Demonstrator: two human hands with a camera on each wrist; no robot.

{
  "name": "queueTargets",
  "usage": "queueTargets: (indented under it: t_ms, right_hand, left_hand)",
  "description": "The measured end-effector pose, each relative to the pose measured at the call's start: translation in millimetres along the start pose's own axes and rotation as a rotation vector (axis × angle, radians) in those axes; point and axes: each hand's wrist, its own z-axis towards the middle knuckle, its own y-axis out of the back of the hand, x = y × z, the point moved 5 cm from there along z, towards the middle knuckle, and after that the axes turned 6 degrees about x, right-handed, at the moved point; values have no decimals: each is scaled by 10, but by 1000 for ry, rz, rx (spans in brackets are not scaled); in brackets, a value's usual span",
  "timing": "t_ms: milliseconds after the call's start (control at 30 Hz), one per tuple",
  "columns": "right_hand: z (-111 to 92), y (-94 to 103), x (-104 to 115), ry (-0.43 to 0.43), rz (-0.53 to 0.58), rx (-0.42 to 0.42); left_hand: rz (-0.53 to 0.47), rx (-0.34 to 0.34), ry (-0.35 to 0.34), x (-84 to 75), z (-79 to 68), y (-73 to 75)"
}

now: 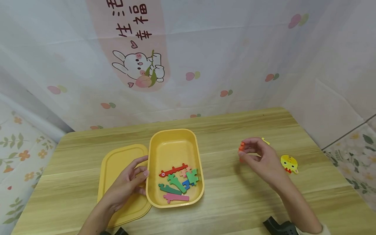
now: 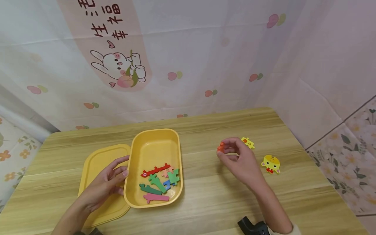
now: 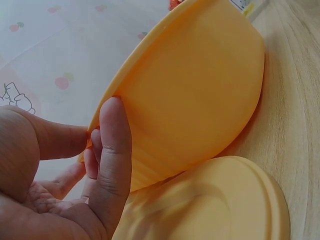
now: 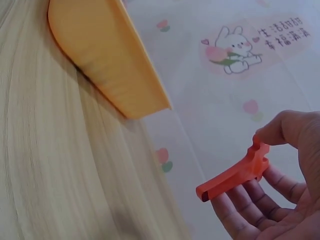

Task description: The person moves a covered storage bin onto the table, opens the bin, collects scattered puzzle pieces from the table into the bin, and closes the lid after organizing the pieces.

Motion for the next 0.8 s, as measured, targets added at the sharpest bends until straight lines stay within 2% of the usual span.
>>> queueTargets:
  t_ms: [233, 467, 800]
  right_hand:
    - [8, -150, 43, -49, 65, 72]
    - [26, -277, 92, 5, 99, 90]
    - [55, -370, 157, 6, 115, 95]
  left_hand:
    - [-7, 8, 1, 9, 0, 7]
    - [-12, 9, 6, 17, 7, 7]
    - [-12, 13, 1, 0, -5, 9]
